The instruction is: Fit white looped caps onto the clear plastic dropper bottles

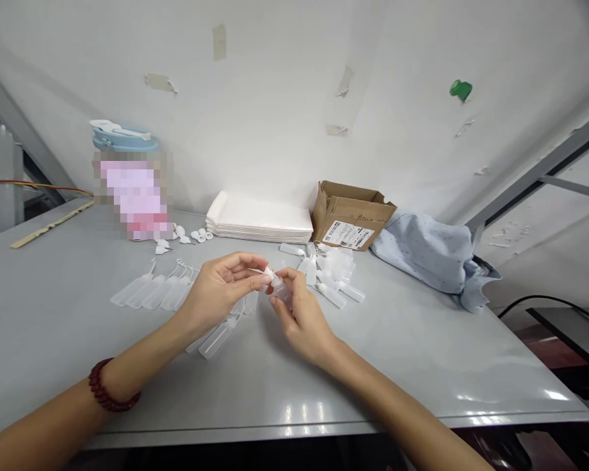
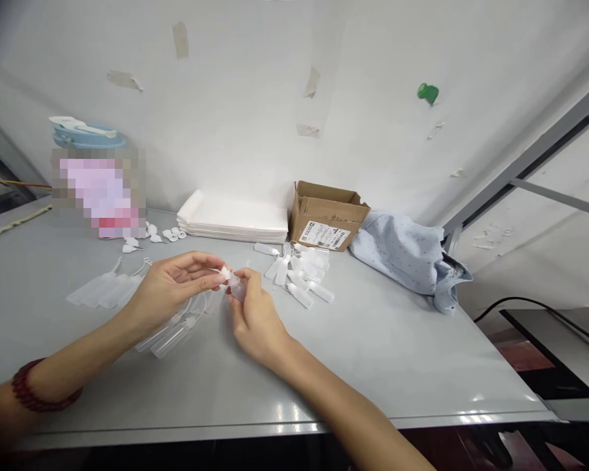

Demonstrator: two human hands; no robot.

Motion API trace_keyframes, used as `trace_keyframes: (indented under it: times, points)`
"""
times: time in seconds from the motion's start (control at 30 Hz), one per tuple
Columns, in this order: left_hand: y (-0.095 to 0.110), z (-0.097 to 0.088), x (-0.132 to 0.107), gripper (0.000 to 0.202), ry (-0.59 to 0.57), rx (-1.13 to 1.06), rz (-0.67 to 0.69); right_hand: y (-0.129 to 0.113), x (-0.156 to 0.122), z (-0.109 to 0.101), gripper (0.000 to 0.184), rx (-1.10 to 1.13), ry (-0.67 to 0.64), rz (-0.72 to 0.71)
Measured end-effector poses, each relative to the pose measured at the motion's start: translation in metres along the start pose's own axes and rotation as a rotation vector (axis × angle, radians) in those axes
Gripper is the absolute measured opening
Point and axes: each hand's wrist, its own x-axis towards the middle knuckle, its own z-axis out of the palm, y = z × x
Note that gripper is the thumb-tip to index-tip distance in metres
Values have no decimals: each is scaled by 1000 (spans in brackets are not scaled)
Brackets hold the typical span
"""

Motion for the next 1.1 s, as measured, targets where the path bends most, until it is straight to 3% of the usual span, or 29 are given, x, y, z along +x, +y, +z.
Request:
trace_keyframes:
  times: [0.47, 0.8, 1.1]
  points:
    - [-8, 1, 1, 20, -63, -336, -163, 1, -1, 3, 32, -16, -11, -60]
    - [-13, 0, 2, 20, -121, -114, -109, 3, -1, 3, 31, -37, -25, -59]
    - [-3, -9, 3, 20, -246, -25, -96, 8, -2, 2, 37, -101, -96, -89]
